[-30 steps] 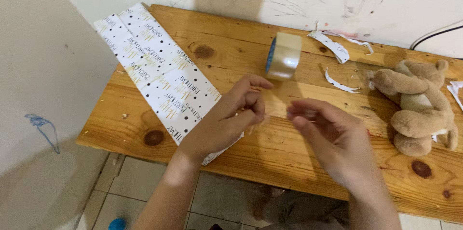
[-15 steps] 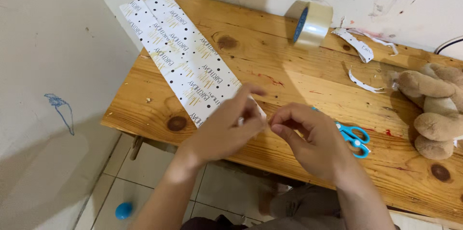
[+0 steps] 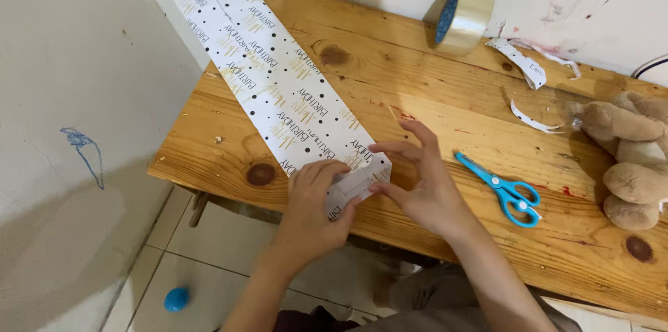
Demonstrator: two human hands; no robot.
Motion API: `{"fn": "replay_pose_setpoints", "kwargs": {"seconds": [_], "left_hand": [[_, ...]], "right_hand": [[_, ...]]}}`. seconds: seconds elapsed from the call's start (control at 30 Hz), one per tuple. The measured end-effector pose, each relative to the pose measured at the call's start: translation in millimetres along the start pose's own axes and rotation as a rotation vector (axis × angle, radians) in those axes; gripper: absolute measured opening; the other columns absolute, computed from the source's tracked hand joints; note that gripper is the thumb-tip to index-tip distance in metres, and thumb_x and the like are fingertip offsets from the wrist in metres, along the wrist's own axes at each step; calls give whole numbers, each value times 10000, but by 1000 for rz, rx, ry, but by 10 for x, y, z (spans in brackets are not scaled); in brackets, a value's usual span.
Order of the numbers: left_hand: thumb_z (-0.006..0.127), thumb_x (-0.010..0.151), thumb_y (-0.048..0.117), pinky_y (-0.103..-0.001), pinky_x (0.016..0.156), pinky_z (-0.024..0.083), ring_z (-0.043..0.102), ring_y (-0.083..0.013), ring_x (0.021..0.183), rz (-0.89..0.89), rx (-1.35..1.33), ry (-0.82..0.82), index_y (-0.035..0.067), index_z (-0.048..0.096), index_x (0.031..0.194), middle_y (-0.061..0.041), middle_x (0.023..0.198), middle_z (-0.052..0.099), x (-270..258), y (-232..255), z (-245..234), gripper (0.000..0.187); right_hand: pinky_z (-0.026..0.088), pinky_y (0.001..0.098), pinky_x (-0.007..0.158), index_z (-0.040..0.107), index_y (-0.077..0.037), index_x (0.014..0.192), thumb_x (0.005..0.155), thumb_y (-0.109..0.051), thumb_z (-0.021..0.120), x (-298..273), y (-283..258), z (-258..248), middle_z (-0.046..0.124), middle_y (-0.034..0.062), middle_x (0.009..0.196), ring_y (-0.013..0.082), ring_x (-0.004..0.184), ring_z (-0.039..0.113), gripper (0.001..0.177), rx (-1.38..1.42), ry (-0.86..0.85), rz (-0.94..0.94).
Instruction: The person folds a sheet of birthday-themed wrapping paper around a rectangular object on a wooden table. They use scissors to cut clear tape and apply it to secure the folded edges. The process includes folding, taping, and adjusting the paper to form a wrapped package.
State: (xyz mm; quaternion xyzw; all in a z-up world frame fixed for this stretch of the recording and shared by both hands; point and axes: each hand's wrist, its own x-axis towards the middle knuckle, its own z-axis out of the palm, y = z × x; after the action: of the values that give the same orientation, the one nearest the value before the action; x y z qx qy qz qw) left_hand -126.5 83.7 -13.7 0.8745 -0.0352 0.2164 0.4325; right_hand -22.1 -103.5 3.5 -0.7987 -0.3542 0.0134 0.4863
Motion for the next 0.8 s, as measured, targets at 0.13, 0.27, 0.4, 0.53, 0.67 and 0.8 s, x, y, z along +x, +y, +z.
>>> {"fn": "replay_pose_setpoints", "kwargs": {"seconds": [0.13,0.27,0.4,0.53,0.67,0.8], "left_hand": [[715,875,111,-438,1040,385,598,-288,1136,-29,16,14,31,649,1157,-113,1151,673,-28,-50,52,301],[712,888,107,-435,1013,382,609,-258,1109,79,131,61,24,699,1083,-83,1132,674,-103,-69,77,213],[703,947,119,-411,997,393,597,-215,1072,189,310,45,6,716,1088,-47,1106,664,-150,-92,93,181],[697,944,136,-434,1001,389,581,-212,1061,223,379,-6,-11,710,1079,-56,1086,650,-160,-112,74,199],[678,957,135,-444,1011,392,580,-211,1083,228,404,-43,-20,708,1124,-55,1111,648,-161,-99,67,230],[634,878,108,-516,1049,357,585,-224,1120,220,482,-85,3,700,1193,-79,1182,660,-224,-65,43,338]], "right_hand": [[528,372,954,234,-56,1516,787,-35,839,66,23,70,780,54,1083,198,1102,721,948,-26,-39,69],[570,350,867,246,-57,1534,767,-30,841,99,28,80,794,50,976,203,1073,731,971,-48,-69,100],[565,353,871,277,-44,1524,758,-52,856,117,28,72,800,58,954,216,1082,717,960,-103,-80,93],[589,336,836,284,-53,1535,795,-77,826,112,-8,60,806,35,967,198,1055,730,918,-120,-123,127],[545,365,937,293,-27,1544,815,-52,796,76,-39,41,809,47,990,228,1053,723,886,-186,-117,-47],[512,371,968,332,-19,1508,862,-57,765,50,-35,45,801,47,1005,221,1081,706,778,-162,-105,-19]]}}
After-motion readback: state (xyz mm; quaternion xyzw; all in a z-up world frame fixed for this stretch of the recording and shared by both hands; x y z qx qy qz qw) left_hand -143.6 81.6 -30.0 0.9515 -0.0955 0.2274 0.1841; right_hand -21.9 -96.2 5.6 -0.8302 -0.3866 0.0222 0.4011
